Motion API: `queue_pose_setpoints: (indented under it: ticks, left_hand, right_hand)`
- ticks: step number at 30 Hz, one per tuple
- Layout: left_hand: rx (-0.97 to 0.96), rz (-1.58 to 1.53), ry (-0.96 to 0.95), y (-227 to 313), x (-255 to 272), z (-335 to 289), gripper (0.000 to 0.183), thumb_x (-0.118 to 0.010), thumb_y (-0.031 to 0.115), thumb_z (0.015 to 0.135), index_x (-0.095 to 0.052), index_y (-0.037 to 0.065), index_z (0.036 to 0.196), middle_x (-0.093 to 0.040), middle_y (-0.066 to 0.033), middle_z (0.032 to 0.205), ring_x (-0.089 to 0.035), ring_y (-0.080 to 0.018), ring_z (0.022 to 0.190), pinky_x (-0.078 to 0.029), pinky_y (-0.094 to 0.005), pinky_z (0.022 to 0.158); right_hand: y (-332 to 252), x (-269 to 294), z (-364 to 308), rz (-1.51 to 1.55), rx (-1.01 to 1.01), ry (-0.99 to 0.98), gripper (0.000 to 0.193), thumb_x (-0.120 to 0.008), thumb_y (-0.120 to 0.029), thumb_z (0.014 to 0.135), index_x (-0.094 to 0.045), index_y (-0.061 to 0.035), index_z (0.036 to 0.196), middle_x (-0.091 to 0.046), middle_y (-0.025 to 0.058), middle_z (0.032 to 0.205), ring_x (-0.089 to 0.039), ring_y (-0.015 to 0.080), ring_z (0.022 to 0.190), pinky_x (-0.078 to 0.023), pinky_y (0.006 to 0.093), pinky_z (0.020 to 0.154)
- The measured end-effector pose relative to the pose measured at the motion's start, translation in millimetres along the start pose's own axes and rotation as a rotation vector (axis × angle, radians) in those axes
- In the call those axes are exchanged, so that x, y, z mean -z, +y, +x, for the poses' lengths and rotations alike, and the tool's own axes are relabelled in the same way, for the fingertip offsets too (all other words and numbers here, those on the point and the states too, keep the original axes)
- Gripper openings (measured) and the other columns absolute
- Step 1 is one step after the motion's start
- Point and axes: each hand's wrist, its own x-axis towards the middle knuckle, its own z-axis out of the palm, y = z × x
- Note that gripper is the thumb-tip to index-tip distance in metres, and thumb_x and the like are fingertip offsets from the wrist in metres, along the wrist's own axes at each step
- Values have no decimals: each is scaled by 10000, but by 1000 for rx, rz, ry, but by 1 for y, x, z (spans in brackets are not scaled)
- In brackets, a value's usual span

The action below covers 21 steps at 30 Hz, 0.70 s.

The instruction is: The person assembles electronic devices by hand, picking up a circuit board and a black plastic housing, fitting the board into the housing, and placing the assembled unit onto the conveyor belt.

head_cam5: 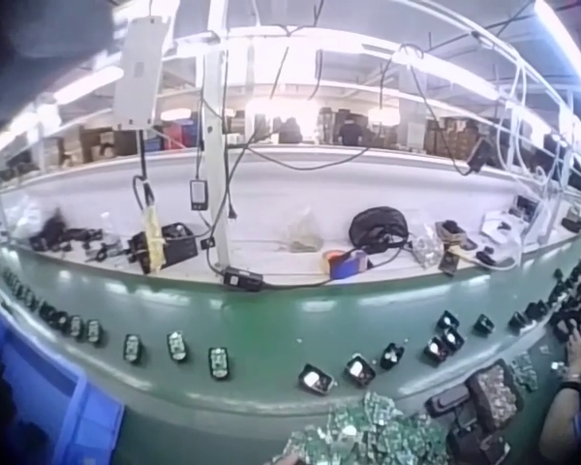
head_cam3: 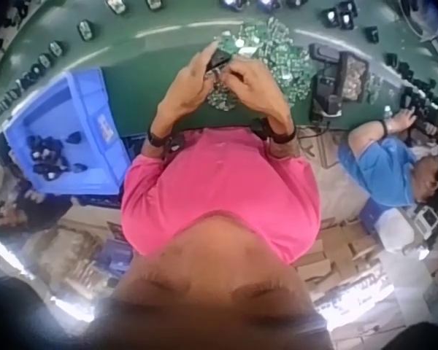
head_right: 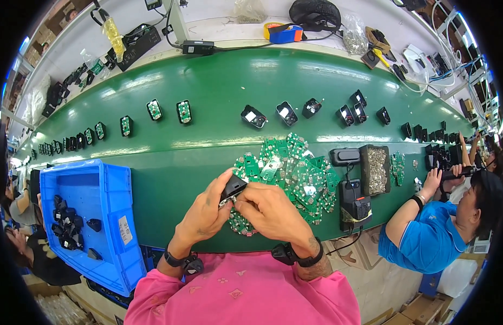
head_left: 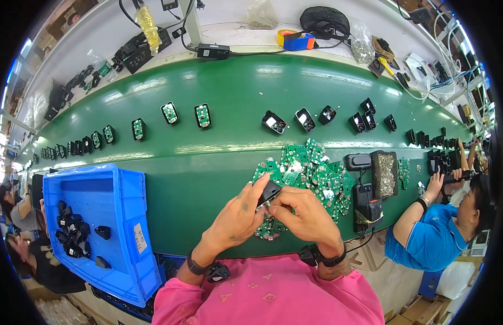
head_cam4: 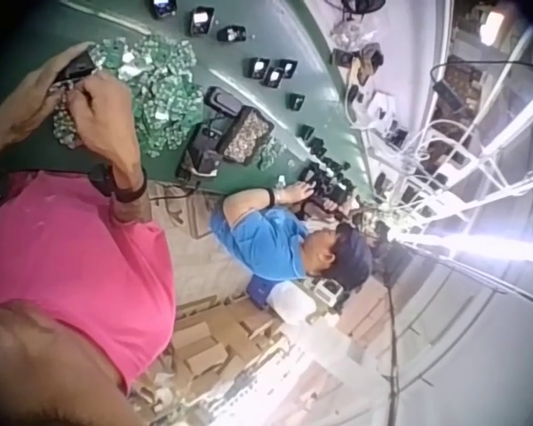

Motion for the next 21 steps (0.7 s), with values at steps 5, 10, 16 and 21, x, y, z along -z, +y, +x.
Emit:
queue_pose_setpoints:
  ticks: [5,10,16,21]
  left_hand:
    - [-30,23,-6,0,2,-2,751,-614,-15,825,-262,-4,1488,-508,-300,1261,-570,-490,1053,-503,-494,892]
    - [-54,168,71,-2,-13,-5,746,-604,-10,840,-238,4,1491,-483,-301,1294,-578,-498,1033,-509,-493,893]
    - [157,-151,103,-20,-20,-1,651,-571,37,921,-248,29,1486,-503,-286,1277,-621,-431,1028,-521,-455,873]
    - [275,-684,154,-31,-26,0,611,-608,-4,920,-330,40,1463,-552,-168,1323,-620,-179,1106,-547,-293,844]
  right_hand:
    - [-5,4,1,-96,84,-63,145,-614,-112,883,-637,29,858,-611,161,794,-609,352,707,-476,426,630]
    - [1,-11,0,-114,17,97,130,-654,-93,864,-646,27,814,-592,148,752,-589,321,681,-442,400,607]
    - [4,-26,8,-85,-30,218,133,-654,-91,873,-648,24,806,-575,129,721,-584,265,605,-428,376,556]
    - [28,-31,4,42,-173,288,243,-687,-136,911,-608,71,1009,-689,126,815,-674,153,672,-499,272,551]
